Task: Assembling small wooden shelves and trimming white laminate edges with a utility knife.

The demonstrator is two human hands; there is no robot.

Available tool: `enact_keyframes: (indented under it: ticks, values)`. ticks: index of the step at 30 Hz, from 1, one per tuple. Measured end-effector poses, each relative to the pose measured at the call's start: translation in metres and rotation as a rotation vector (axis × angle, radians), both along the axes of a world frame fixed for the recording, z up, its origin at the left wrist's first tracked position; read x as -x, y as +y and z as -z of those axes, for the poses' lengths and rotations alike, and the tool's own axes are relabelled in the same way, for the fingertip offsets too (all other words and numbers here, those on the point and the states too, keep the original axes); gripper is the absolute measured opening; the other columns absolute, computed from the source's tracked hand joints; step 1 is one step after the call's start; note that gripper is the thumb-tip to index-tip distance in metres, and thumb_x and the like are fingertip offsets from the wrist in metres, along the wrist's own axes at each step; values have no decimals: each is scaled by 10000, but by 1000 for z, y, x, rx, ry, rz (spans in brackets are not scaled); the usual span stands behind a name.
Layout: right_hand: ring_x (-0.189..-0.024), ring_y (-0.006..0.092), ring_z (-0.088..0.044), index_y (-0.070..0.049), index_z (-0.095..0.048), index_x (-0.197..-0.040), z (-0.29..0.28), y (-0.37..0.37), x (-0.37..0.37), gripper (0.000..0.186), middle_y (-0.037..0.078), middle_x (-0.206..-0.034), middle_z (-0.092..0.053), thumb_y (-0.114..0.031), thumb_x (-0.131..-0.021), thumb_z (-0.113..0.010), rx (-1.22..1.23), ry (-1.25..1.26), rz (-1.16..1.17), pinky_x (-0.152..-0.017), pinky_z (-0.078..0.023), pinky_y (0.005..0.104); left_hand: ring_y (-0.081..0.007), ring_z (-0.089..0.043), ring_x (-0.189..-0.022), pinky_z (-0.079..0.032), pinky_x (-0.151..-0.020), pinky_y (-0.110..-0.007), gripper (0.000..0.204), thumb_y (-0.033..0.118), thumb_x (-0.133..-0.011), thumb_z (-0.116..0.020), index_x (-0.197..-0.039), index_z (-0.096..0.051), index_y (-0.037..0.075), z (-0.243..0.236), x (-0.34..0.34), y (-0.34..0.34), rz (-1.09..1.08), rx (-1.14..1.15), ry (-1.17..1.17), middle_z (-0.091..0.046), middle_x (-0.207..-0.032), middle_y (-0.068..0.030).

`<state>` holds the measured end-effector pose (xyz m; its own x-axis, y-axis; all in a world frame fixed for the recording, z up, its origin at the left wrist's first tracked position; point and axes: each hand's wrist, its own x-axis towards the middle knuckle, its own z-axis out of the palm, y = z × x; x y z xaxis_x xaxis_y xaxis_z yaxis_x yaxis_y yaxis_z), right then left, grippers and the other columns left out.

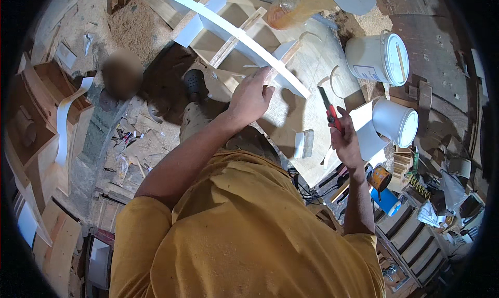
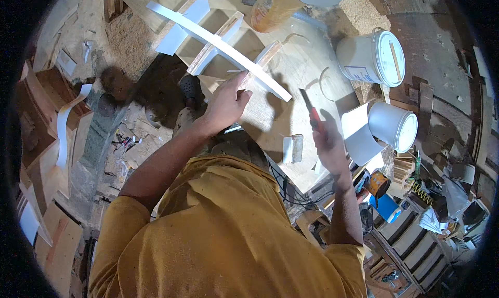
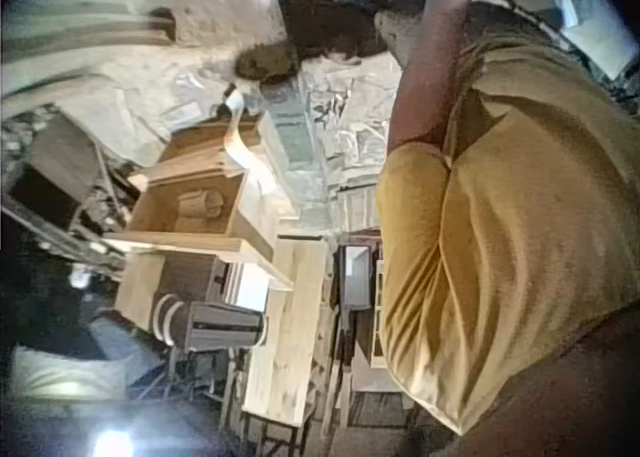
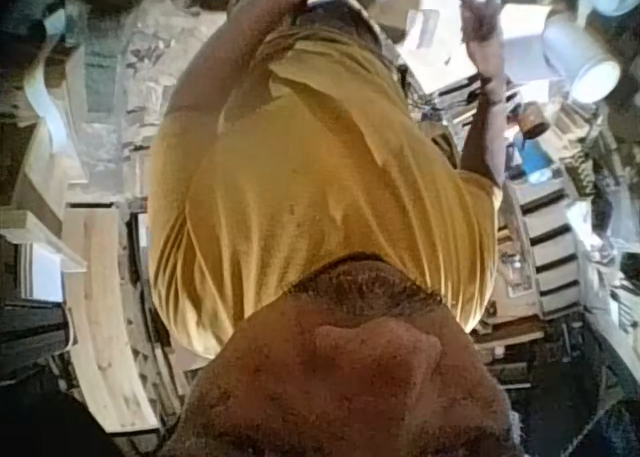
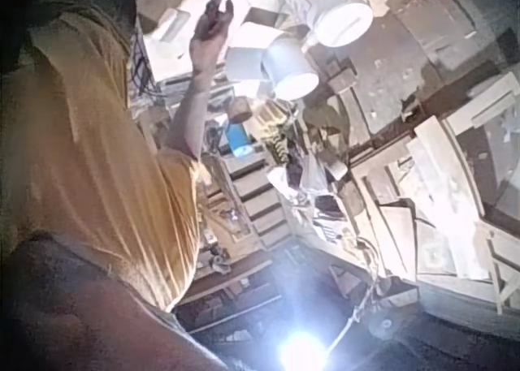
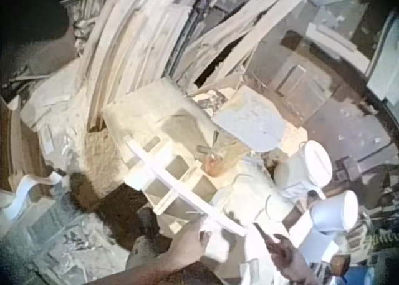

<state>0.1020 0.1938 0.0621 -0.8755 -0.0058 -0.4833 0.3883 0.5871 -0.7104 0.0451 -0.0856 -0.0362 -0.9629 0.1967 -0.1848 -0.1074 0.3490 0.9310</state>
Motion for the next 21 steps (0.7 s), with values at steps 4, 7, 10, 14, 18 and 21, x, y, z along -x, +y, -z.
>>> enact_keyframes:
  ticks: [4, 7, 10, 14, 18, 21]
  values:
    - [-885, 198, -619, -22, -433, -1373, -24, -23, 22, 499, 112, -1090, -642, 26, -891, -552, -113, 77, -218, -810, -491, 327, -423, -541, -1108, -435, -943, -463, 469, 96, -840, -596, -1267, -469, -50, 10, -7, 3, -64, -36, 129, -566, -1192, -277]
    - [-1030, 357, -608, -50, -460, -1359, -33, -47, 56, 490, 235, -1138, -608, 45, -884, -528, -236, 273, -541, -877, -490, 385, -423, -542, -1108, -435, -953, -456, 499, 146, -839, -603, -1275, -463, -52, 30, -15, 5, -87, -18, 173, -563, -1205, -271]
    - [-1011, 370, -611, -71, -449, -1370, -42, -70, 83, 502, 227, -1135, -609, 47, -886, -512, -343, 348, -672, -863, -498, 407, -430, -568, -1061, -449, -926, -473, 536, 218, -830, -617, -1268, -466, -54, 29, -13, 3, -98, -80, 129, -588, -1157, -275]
    - [-938, 388, -616, -105, -430, -1389, -35, -86, 95, 523, 209, -1048, -618, 24, -889, -513, -367, 353, -674, -816, -506, 431, -439, -593, -1002, -462, -889, -494, 570, 267, -819, -627, -1250, -472, -71, 22, 1, -1, -3, -4, 4, -613, -1081, -289]
    - [-805, 390, -623, -210, -407, -1419, -7, -73, 83, 582, 179, -963, -613, -15, -886, -534, -400, 365, -671, -707, -521, 455, -444, -608, -952, -470, -857, -507, 575, 291, -826, -621, -1226, -471, -95, 17, 8, 1, 58, 75, -35, -625, -1009, -301]
    - [-763, 394, -616, -232, -396, -1430, 1, -70, 78, 610, 183, -929, -605, -20, -878, -545, -339, 364, -652, -666, -513, 465, -440, -612, -931, -475, -842, -492, 535, 319, -843, -616, -1170, -507, -91, 23, 7, 3, 21, 42, -5, -630, -984, -290]
